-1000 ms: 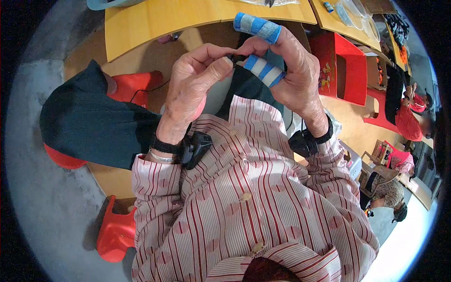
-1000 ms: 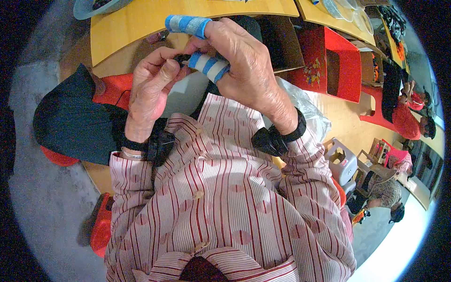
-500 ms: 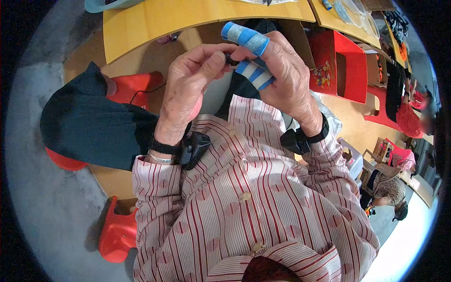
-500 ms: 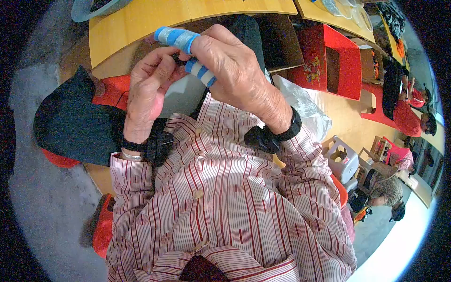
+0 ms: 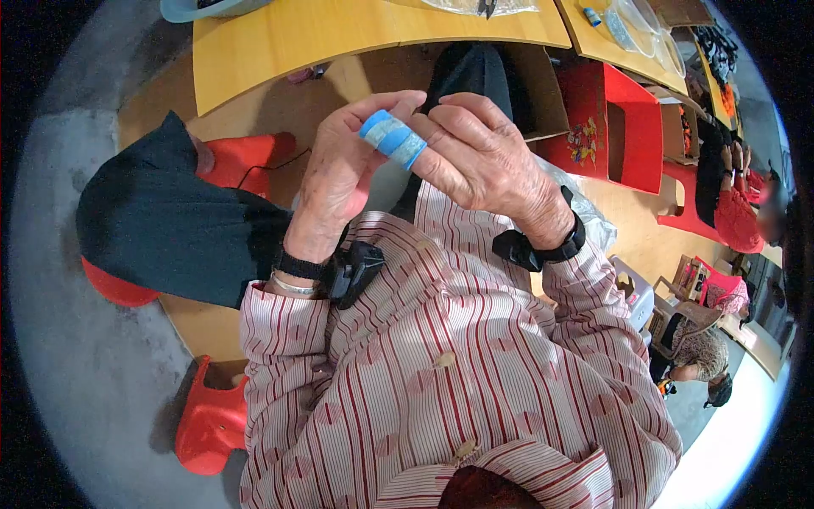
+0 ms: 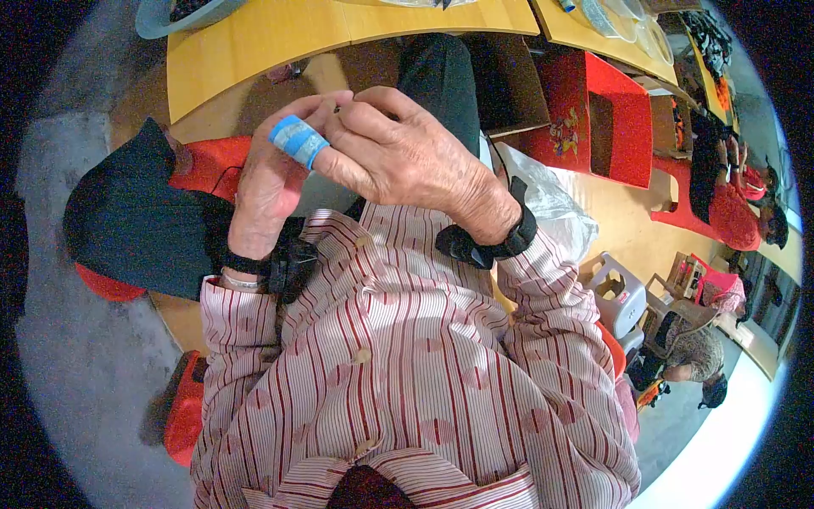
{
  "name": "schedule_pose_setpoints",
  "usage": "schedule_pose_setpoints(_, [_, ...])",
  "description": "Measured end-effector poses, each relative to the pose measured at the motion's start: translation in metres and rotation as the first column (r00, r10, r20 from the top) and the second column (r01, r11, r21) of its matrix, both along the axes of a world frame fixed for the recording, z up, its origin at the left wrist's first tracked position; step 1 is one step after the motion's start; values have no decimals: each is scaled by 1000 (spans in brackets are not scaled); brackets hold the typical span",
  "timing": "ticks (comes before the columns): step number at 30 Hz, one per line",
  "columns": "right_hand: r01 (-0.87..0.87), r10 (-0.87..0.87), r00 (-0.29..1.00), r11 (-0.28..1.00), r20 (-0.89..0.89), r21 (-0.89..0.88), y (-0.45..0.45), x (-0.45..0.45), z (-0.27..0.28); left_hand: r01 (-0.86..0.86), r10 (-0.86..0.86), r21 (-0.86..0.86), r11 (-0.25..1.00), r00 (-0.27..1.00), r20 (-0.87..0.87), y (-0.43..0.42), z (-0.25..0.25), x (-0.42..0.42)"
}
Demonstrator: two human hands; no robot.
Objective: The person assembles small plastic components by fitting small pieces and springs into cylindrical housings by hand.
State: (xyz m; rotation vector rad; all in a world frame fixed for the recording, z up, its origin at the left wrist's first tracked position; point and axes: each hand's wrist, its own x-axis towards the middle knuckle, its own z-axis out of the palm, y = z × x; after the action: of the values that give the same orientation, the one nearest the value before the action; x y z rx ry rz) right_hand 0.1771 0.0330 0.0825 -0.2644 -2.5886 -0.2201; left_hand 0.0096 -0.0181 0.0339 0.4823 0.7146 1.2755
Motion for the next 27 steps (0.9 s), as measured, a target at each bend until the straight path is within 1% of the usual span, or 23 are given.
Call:
schedule_pose_setpoints(4, [-33,33,999,999,19,-26,1,2,-5,71,-70,-73,995,997,12,3,-2,-2])
schedule_pose_setpoints(7, [-35,35,999,997,-2,-72,-2,3,-12,97,-96,-26,995,995,39,2,-12,-4])
schedule_pose_setpoints(10, [-6,2,1000,991,-27,-136,-4,3,-11,70,-67,-38,997,994,83,0,-4,-2])
schedule_pose_setpoints(13, [11,-27,997,973,-70,-229,-7,3,-14,59,-57,-65,996,998,28,2,-7,-2])
schedule_pose_setpoints(16, [11,-57,991,936,-121,-352,-3,4,-16,41,-43,-108,993,999,-19,2,4,2])
schedule_pose_setpoints(19, [22,-108,980,892,-165,-452,-3,4,-16,37,-37,-110,993,999,-2,1,1,-1])
schedule_pose_setpoints(20, [26,-126,975,879,-180,-477,-3,3,-16,56,-54,-88,995,998,27,2,-3,-3])
schedule_pose_setpoints(22, [89,-200,963,868,-180,-488,-1,3,-21,95,-91,-45,994,992,87,4,-10,-5])
schedule_pose_setpoints(23, [121,-236,955,862,-179,-493,0,4,-23,77,-74,-41,996,996,55,2,-9,-5])
schedule_pose_setpoints(24, [123,-268,943,832,-199,-541,-1,4,-21,59,-58,-37,998,998,22,1,-2,-3])
schedule_pose_setpoints(26, [121,-335,913,768,-233,-629,-5,3,-19,27,-27,-23,999,999,-25,2,4,-1])
schedule_pose_setpoints(27, [89,-360,891,737,-278,-670,-5,2,-23,14,-15,-18,1000,999,-40,3,4,0])
